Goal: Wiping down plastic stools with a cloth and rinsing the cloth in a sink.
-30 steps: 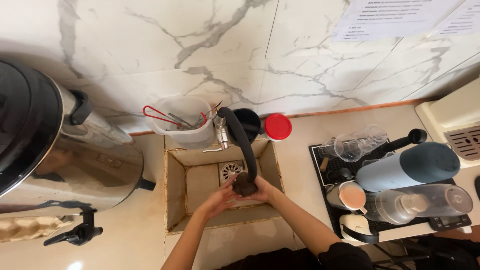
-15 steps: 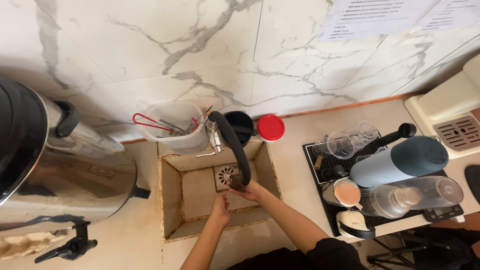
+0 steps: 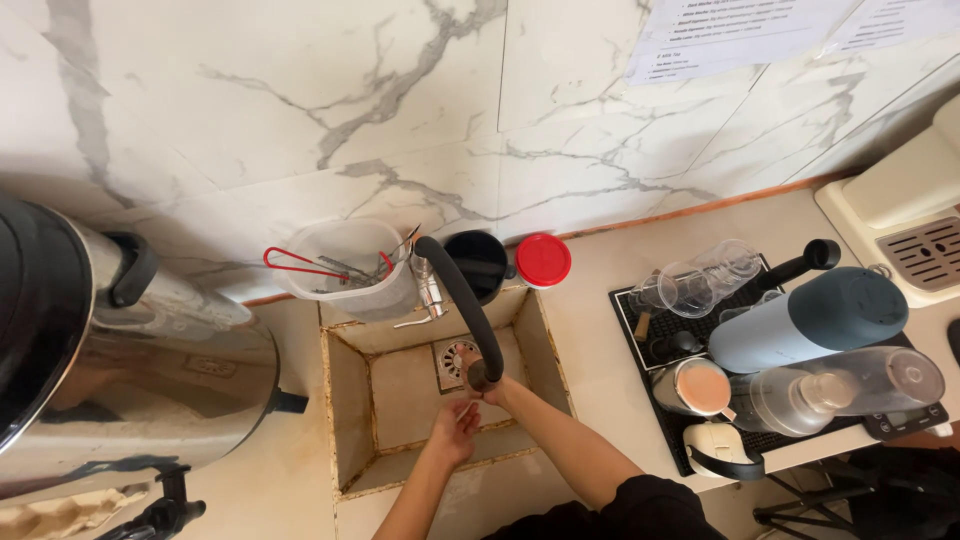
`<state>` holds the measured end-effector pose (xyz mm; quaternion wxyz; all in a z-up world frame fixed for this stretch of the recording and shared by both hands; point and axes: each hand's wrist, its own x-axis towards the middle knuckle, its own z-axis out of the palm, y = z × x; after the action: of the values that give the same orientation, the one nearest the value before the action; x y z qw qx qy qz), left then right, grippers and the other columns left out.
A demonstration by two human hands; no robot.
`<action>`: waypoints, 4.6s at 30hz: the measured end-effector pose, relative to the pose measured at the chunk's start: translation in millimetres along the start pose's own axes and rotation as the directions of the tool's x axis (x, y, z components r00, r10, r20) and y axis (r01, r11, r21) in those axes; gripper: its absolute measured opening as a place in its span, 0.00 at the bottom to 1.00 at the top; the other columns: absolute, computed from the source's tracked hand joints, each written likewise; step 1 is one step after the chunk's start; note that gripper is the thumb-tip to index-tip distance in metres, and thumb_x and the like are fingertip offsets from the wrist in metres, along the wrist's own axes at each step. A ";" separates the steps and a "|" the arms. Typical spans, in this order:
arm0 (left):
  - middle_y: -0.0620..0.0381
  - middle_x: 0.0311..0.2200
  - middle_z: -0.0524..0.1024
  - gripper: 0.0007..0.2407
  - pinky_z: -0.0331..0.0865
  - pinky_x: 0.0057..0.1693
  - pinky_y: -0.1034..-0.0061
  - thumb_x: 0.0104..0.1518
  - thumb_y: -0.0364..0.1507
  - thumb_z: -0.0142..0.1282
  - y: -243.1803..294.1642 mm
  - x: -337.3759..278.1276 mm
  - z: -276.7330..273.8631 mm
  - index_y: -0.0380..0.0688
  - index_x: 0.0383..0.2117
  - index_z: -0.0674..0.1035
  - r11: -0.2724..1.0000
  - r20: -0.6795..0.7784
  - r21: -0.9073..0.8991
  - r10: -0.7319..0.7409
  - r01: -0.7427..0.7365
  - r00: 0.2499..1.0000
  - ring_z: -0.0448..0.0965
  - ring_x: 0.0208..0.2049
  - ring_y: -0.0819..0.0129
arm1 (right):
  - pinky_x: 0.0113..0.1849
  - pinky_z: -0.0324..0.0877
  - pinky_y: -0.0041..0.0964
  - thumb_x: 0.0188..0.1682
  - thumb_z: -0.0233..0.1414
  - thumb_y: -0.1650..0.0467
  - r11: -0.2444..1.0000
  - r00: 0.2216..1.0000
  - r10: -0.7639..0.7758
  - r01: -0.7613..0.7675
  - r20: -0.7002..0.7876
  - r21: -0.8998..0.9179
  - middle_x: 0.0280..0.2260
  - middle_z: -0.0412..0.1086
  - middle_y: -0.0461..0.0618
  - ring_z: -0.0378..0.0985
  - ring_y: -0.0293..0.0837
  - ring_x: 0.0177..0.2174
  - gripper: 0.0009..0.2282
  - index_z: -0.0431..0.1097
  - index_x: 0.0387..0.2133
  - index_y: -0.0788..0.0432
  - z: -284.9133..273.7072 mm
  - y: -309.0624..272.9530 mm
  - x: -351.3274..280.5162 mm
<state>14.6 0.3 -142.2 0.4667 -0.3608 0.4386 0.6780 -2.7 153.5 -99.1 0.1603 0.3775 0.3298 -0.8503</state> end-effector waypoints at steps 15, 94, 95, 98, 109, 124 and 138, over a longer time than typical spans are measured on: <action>0.57 0.40 0.76 0.20 0.65 0.56 0.57 0.54 0.51 0.48 34.9 -11.4 56.9 0.54 0.44 0.78 0.992 0.316 0.013 -0.122 0.124 0.941 0.75 0.44 0.58 | 0.29 0.63 0.32 0.58 0.48 0.59 0.910 0.890 -0.410 0.414 0.200 0.022 0.28 0.69 0.44 0.69 0.39 0.27 0.13 0.68 0.35 0.56 -3.9 2.8 -65.9; 0.43 0.29 0.82 0.24 0.75 0.40 0.51 0.64 0.51 0.43 181.6 -214.5 101.2 0.46 0.31 0.86 -0.296 0.306 0.951 0.841 -0.093 0.447 0.83 0.34 0.43 | 0.37 0.78 0.38 0.53 0.52 0.66 0.983 0.996 -0.056 0.068 0.071 -0.173 0.38 0.75 0.45 0.80 0.40 0.34 0.07 0.70 0.44 0.49 -51.4 -7.6 -27.7; 0.43 0.29 0.82 0.24 0.75 0.40 0.51 0.64 0.51 0.43 184.0 -227.1 114.6 0.46 0.31 0.86 -0.299 0.310 0.949 0.844 -0.096 0.437 0.83 0.34 0.43 | 0.37 0.78 0.38 0.53 0.52 0.66 0.981 0.995 -0.065 0.078 0.077 -0.176 0.38 0.75 0.45 0.80 0.40 0.34 0.07 0.70 0.44 0.49 -47.2 -12.7 -28.9; 0.43 0.29 0.82 0.24 0.76 0.41 0.54 0.65 0.50 0.43 182.9 -250.2 141.7 0.45 0.29 0.85 -0.351 0.324 0.936 0.835 -0.022 0.445 0.83 0.33 0.44 | 0.21 0.58 0.29 0.55 0.51 0.63 0.901 0.927 -0.125 0.255 0.354 -0.351 0.33 0.69 0.44 0.67 0.34 0.23 0.11 0.75 0.46 0.50 -31.7 -20.4 -34.4; 0.51 0.25 0.80 0.12 0.76 0.32 0.68 0.68 0.36 0.45 147.3 -158.5 140.3 0.42 0.30 0.75 -0.416 0.399 0.906 0.902 0.082 0.167 0.84 0.25 0.60 | 0.16 0.45 0.31 0.55 0.48 0.50 0.917 0.984 0.000 0.070 0.177 -0.392 0.13 0.53 0.38 0.51 0.34 0.12 0.20 0.62 0.22 0.47 8.1 15.0 -8.0; 0.42 0.28 0.79 0.15 0.73 0.36 0.57 0.64 0.40 0.48 140.1 -215.0 119.1 0.39 0.38 0.71 -0.312 0.479 0.810 0.840 -0.497 0.255 0.81 0.29 0.46 | 0.16 0.42 0.35 0.57 0.48 0.60 0.881 0.980 -0.127 0.038 -0.156 -0.472 0.14 0.52 0.43 0.49 0.38 0.13 0.18 0.55 0.21 0.55 -82.2 15.9 -17.1; 0.42 0.42 0.81 0.17 0.72 0.55 0.61 0.60 0.40 0.54 20.0 -108.4 -54.2 0.43 0.49 0.74 -0.215 0.434 0.900 0.356 -0.380 0.828 0.81 0.47 0.48 | 0.45 0.78 0.44 0.55 0.46 0.72 0.995 0.996 0.000 0.008 0.089 -0.099 0.45 0.75 0.56 0.79 0.50 0.44 0.10 0.69 0.47 0.61 -121.1 13.4 -82.4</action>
<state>32.9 -88.0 -58.8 0.3577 0.2452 0.8663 0.2480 123.9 228.2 -103.6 0.1915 0.3303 0.3649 -0.8492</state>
